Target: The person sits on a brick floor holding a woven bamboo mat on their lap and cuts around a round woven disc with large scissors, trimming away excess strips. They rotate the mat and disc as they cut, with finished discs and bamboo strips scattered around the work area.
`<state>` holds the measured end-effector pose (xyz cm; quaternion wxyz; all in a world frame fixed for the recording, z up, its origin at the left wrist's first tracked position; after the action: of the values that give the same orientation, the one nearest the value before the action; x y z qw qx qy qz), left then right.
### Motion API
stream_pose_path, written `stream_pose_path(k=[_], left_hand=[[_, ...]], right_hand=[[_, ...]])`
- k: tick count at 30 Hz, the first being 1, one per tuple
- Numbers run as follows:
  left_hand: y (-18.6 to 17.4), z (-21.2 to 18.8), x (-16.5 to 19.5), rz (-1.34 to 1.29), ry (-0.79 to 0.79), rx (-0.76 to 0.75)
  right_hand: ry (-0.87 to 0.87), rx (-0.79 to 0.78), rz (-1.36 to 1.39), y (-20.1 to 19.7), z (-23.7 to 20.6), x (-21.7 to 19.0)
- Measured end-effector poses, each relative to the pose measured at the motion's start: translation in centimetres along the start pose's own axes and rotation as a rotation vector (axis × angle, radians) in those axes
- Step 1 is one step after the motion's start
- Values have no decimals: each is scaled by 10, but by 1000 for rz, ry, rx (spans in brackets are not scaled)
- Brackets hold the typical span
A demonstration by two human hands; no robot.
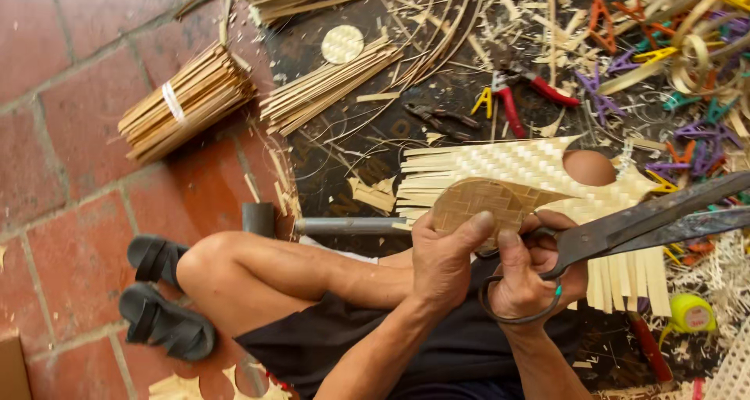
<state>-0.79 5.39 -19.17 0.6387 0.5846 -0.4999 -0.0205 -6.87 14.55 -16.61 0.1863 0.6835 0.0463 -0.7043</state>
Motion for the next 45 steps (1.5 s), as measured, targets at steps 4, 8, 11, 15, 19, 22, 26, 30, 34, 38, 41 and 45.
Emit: stream_pose_path(k=[4,8,11,15,19,22,26,30,34,38,41,45], left_hand=[[-24,-1,20,-6,107,94],[-40,7,58,-69,184,156],[-50,7,96,-98,263,211],[-52,-3,126,-67,260,161],[-53,-5,129,14,178,164],[-58,-3,134,-20,135,132],[-59,-1,137,5,100,100],[-59,5,140,97,91,75],[-65,7,143,133,28,69],[-68,9,144,171,-4,28],[-69,10,143,174,-32,15],[-67,10,145,241,-31,-3]], right_hand=[[-20,-92,-89,26,-15,19],[141,-320,91,43,-24,28],[206,-599,-117,50,-36,19],[281,-806,-220,63,-53,16],[374,-890,-242,73,-41,23],[457,-903,-100,80,-34,23],[508,-845,-151,90,-30,21],[350,-812,-283,103,-21,18],[360,-864,-241,103,-13,16],[272,-891,-395,93,-5,17],[239,-897,-445,87,0,21],[251,-924,-485,79,5,23]])
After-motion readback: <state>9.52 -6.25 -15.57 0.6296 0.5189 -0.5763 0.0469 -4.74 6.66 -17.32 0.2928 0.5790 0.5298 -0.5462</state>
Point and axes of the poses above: each hand's wrist, its own z-axis towards the middle knuckle, its own y-axis out of the palm, x = y × z, the point moved 4 cm from there along z, towards the middle knuckle, and after that the axes turned 4 degrees about y, right-handed, at the moved point
